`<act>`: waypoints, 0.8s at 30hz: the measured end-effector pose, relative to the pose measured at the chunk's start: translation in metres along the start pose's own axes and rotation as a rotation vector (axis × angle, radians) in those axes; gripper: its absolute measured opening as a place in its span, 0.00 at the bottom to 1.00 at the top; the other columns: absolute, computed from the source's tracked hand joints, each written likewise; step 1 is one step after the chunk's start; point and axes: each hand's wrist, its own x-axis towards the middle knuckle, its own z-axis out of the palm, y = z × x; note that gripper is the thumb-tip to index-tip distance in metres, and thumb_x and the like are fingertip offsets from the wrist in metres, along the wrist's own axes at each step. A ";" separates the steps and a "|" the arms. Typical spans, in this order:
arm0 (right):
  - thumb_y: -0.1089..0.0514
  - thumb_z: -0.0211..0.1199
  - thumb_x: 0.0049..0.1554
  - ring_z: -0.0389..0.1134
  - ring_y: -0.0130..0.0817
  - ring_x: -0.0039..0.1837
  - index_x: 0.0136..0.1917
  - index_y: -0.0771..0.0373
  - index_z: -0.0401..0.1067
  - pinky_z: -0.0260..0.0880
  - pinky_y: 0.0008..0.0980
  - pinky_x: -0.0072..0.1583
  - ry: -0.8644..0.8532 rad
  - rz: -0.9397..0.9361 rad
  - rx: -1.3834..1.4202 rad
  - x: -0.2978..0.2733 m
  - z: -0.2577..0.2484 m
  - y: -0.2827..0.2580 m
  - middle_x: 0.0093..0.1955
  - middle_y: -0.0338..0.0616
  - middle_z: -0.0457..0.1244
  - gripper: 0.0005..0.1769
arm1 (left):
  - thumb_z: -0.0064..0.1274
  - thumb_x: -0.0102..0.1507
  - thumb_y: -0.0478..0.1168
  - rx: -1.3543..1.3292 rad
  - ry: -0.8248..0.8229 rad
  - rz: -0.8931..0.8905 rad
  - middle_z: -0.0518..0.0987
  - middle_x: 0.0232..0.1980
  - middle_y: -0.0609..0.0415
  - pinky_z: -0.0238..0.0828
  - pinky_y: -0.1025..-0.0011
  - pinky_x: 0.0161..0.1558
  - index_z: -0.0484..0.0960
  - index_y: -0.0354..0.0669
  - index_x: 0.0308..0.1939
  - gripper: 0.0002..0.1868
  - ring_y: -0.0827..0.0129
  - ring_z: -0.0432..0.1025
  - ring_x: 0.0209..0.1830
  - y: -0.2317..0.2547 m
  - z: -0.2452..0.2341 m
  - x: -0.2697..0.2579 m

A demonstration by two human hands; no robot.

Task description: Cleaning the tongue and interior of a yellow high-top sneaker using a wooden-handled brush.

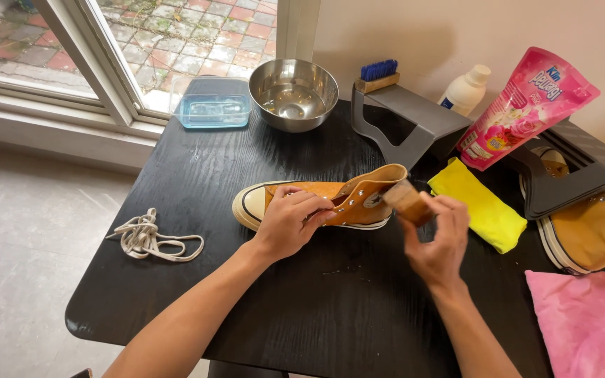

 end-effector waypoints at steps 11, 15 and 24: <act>0.57 0.79 0.44 0.66 0.43 0.61 0.60 0.59 0.75 0.57 0.41 0.66 -0.137 0.007 -0.014 0.007 -0.015 -0.015 0.57 0.42 0.64 0.31 | 0.57 0.67 0.46 0.010 0.017 0.000 0.84 0.36 0.64 0.63 0.64 0.60 0.85 0.57 0.45 0.05 0.73 0.79 0.42 0.002 -0.001 0.000; 0.54 0.77 0.51 0.65 0.51 0.58 0.62 0.69 0.73 0.60 0.44 0.65 -0.023 0.019 0.121 -0.001 0.007 -0.012 0.55 0.51 0.63 0.30 | 0.57 0.67 0.45 -0.008 0.008 0.017 0.84 0.36 0.63 0.64 0.64 0.59 0.85 0.55 0.45 0.05 0.72 0.79 0.42 0.003 0.003 -0.003; 0.54 0.77 0.50 0.67 0.45 0.58 0.62 0.65 0.74 0.62 0.42 0.65 -0.064 0.096 0.094 0.010 -0.011 -0.023 0.56 0.45 0.63 0.30 | 0.58 0.66 0.45 -0.009 0.008 0.014 0.84 0.36 0.63 0.64 0.64 0.59 0.86 0.55 0.44 0.05 0.72 0.80 0.42 0.006 -0.001 -0.001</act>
